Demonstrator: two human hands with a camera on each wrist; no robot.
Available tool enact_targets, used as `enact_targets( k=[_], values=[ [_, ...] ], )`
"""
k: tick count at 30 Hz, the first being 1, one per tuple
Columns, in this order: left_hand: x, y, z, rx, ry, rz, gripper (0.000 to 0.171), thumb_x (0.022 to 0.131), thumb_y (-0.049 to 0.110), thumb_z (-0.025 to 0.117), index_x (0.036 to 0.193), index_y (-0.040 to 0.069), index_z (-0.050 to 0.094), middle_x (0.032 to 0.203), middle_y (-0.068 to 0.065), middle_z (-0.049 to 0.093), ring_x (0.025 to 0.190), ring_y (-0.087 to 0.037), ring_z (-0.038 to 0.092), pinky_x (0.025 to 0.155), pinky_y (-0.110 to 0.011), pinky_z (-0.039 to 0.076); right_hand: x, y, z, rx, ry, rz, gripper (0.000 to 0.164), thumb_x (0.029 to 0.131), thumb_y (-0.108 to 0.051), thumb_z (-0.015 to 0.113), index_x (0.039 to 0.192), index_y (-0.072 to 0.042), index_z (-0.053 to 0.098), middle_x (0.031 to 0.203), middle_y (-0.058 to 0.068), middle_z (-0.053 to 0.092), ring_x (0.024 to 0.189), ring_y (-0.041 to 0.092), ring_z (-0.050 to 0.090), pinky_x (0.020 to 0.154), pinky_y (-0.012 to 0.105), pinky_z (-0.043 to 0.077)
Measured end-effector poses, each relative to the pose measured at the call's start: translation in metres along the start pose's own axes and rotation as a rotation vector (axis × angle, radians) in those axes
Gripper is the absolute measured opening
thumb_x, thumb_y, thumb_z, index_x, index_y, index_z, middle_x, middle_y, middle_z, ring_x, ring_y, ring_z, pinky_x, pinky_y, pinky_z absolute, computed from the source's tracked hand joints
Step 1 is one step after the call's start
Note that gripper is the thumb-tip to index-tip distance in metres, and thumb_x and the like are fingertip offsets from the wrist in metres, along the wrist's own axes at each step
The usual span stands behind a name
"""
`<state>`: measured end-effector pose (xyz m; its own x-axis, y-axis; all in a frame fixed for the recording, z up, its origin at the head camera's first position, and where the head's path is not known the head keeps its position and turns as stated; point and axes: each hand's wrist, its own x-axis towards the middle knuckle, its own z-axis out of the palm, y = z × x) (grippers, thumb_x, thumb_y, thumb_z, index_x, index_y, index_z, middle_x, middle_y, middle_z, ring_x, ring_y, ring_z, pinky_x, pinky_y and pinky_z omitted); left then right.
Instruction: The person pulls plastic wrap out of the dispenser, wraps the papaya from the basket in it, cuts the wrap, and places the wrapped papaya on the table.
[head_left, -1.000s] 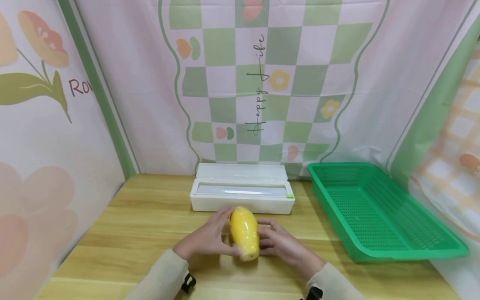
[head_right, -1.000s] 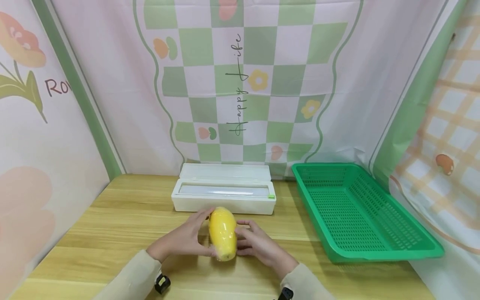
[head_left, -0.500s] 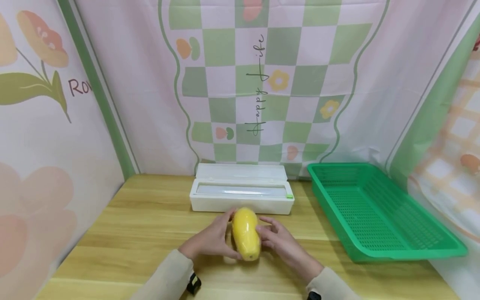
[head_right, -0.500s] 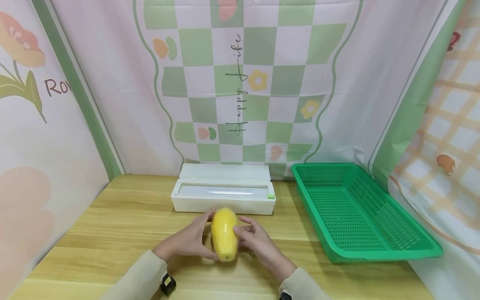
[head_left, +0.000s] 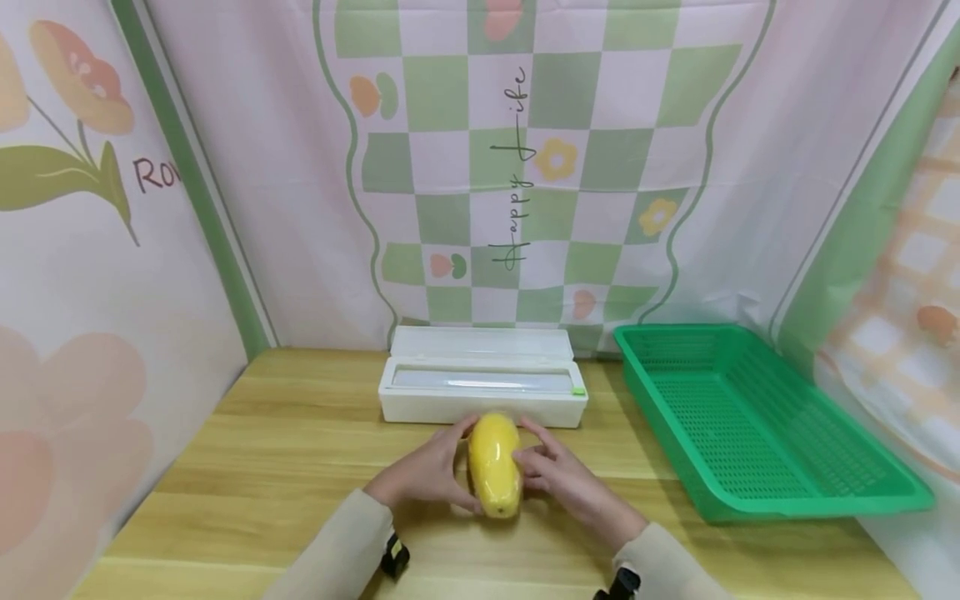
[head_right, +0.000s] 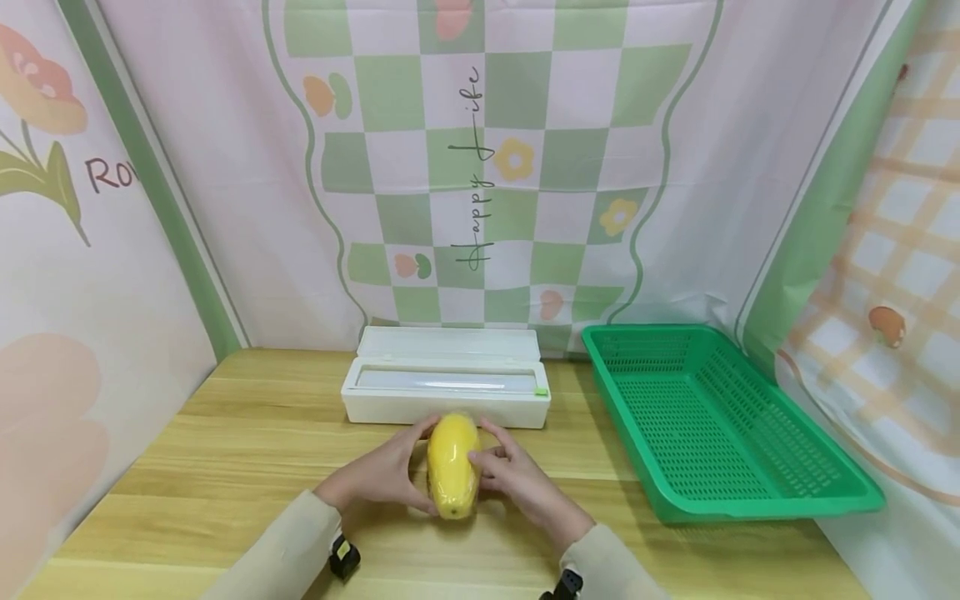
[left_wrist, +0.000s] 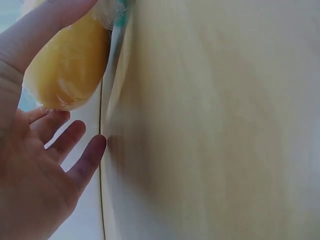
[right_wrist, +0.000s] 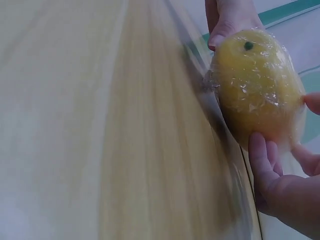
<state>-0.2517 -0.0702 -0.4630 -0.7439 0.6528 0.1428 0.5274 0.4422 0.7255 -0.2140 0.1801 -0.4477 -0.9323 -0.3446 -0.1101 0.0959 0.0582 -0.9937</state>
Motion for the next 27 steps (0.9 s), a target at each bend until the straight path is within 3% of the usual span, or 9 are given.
enact_targets(
  k=[6, 10, 19, 27],
  values=[
    [0.0063, -0.0043, 0.0002, -0.092, -0.018, 0.035, 0.130, 0.061, 0.036, 0.097, 0.159, 0.008, 0.016, 0.154, -0.004, 0.038, 0.139, -0.019, 0.039, 0.117, -0.044, 0.028, 0.0046, 0.0005, -0.0021, -0.012, -0.011, -0.009, 0.074, 0.101, -0.023, 0.059, 0.158, 0.001, 0.017, 0.121, 0.023, 0.051, 0.097, 0.022, 0.061, 0.092, 0.035, 0.054],
    [0.0081, -0.0066, -0.0003, -0.098, -0.022, 0.040, 0.128, 0.063, 0.031, 0.097, 0.158, 0.005, 0.016, 0.153, -0.008, 0.039, 0.132, -0.020, 0.045, 0.115, -0.042, 0.034, 0.0064, 0.0005, -0.0007, -0.014, 0.004, -0.019, 0.073, 0.101, -0.023, 0.060, 0.157, 0.001, 0.020, 0.121, 0.024, 0.050, 0.097, 0.022, 0.061, 0.090, 0.033, 0.054],
    [0.0077, -0.0021, -0.0055, 0.051, -0.017, 0.005, 0.129, 0.063, 0.038, 0.096, 0.159, 0.004, 0.017, 0.159, -0.010, 0.030, 0.139, -0.023, 0.035, 0.118, -0.044, 0.027, 0.0082, 0.0013, 0.0023, -0.005, 0.044, -0.031, 0.071, 0.100, -0.021, 0.062, 0.156, -0.001, 0.025, 0.121, 0.024, 0.047, 0.100, 0.023, 0.061, 0.092, 0.035, 0.054],
    [0.0057, -0.0041, -0.0059, 0.021, -0.007, 0.022, 0.129, 0.063, 0.032, 0.097, 0.158, 0.001, 0.015, 0.158, -0.013, 0.031, 0.140, -0.025, 0.035, 0.118, -0.042, 0.026, 0.0099, 0.0032, 0.0034, -0.010, 0.077, -0.021, 0.070, 0.099, -0.022, 0.065, 0.155, -0.001, 0.028, 0.118, 0.023, 0.049, 0.094, 0.023, 0.061, 0.087, 0.037, 0.056]
  ],
)
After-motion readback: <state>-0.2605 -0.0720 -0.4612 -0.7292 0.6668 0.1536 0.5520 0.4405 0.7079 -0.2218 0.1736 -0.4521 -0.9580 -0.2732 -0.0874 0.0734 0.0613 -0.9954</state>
